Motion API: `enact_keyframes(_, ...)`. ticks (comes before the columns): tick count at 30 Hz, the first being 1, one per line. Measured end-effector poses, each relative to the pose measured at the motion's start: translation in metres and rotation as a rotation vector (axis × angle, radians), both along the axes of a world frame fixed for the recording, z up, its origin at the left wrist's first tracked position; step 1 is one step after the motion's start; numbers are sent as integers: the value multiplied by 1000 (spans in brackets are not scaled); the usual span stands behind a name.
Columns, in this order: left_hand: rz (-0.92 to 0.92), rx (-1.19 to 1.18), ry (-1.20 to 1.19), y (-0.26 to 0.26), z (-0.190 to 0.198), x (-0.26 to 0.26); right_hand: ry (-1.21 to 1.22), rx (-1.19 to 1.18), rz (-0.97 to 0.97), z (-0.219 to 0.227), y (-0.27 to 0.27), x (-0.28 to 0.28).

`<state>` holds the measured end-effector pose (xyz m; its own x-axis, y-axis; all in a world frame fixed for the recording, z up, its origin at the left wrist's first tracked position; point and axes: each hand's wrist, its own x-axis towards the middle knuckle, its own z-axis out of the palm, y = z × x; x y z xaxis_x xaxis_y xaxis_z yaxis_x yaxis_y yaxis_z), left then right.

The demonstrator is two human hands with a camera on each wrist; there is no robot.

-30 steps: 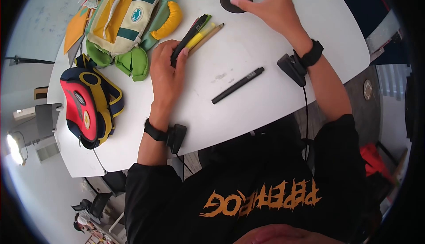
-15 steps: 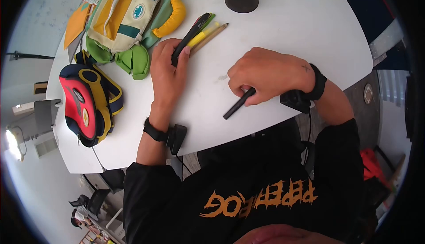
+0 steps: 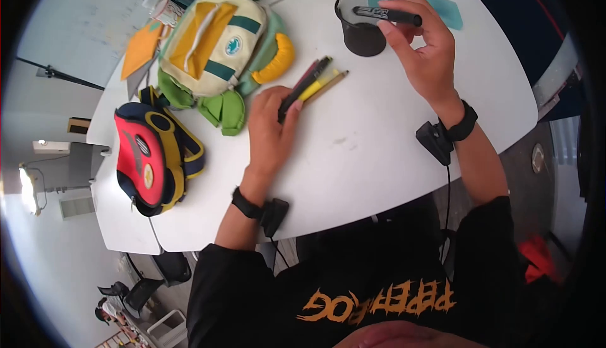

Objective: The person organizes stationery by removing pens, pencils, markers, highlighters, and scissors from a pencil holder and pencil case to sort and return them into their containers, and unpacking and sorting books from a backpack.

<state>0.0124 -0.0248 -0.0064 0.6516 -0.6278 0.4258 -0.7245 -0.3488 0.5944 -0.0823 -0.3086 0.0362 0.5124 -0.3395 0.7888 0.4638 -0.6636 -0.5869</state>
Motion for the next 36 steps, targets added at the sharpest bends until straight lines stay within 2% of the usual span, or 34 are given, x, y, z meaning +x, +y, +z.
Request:
enact_keyframes(1, 7, 16, 41, 0, 3, -2, 4, -37, -90, -1, -6, 1)
enact_keyframes(6, -9, 14, 24, -1, 2, -1, 125, -23, -166, -23, -28, 12)
enact_keyframes(14, -3, 28, 17, 0, 0, -1, 170, 140, -130, -36, -35, 18)
enact_keyframes(24, -3, 35, 37, 0, 6, -7, 186, 127, -80, -33, -32, 15)
enact_keyframes(32, 10, 47, 22, 1, 0, -3, 200, 225, -41, -38, -29, 18)
enact_keyframes(36, 7, 21, 53, 2, -2, 1, 206, 170, -76, -42, -31, 19)
